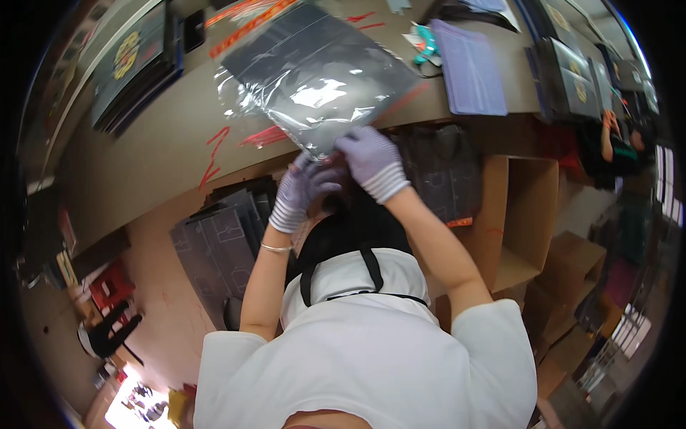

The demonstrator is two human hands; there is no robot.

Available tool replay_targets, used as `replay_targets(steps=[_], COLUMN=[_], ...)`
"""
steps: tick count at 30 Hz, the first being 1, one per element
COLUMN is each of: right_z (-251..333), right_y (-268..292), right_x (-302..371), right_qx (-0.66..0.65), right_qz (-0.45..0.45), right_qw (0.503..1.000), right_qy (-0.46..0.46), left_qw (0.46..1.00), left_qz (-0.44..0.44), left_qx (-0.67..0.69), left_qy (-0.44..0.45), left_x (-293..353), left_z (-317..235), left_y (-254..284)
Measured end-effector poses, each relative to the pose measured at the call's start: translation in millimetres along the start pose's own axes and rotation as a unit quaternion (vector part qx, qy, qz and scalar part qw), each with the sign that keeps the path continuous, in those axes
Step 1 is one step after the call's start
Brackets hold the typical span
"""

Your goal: The person repeatedly picks up dark gray rectangular items and inserts them into clear plastic bags. They then place a purple paper insert into each bag and seal it. The person stacks the packaged items on the table.

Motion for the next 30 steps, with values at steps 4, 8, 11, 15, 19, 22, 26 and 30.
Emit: replay_targets(steps=[4,8,11,15,19,22,26,30], right_z=[-72.3,-270.0,-340.2,-354.4,-341.4,-268.4,-136.4,-62.8], right_y=[-53.7,-5.0,42.0,43.3,69.0,99.0,92.2,38.7], right_x=[68.1,101.7,93.7,101.7,186.9,211.3,196.7,195.2], right_qx=[-0.183,-0.265,-0.194,-0.243,-0.308,-0.281,-0.215,-0.176], right_qz=[0.102,-0.008,-0.034,-0.072,-0.223,-0.333,-0.303,-0.097], right_qw=[0.971,0.684,0.618,0.588,0.708,0.726,0.758,0.820], right_qy=[-0.119,-0.680,-0.761,-0.768,-0.595,-0.532,-0.536,-0.536], left_qw=[0.980,0.884,0.744,0.690,0.543,0.573,0.750,0.758], left_qz=[-0.177,-0.300,-0.288,-0.154,-0.065,-0.071,-0.151,-0.167], left_qx=[-0.080,-0.349,-0.601,-0.664,-0.771,-0.761,-0.581,-0.558], left_qy=[0.030,0.086,-0.055,-0.244,-0.326,-0.297,-0.277,-0.294], left_x=[-35.2,-40.0,-48.3,-85.6,-129.1,-146.8,-158.6,-150.5], left_z=[13.9,22.5,6.1,-9.8,-4.2,1.3,0.7,-13.1], left_y=[69.5,99.1,89.5,33.5,15.6,36.9,40.8,-0.4])
Point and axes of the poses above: each hand's wrist, its own x-axis away from the middle knuckle, its own y-axis out of the back of the hand, z = x × y, the point moved 3 cm from there along -x, towards the middle knuckle, and after that the axes turned 9 degrees about -z, right-handed, at the moved point
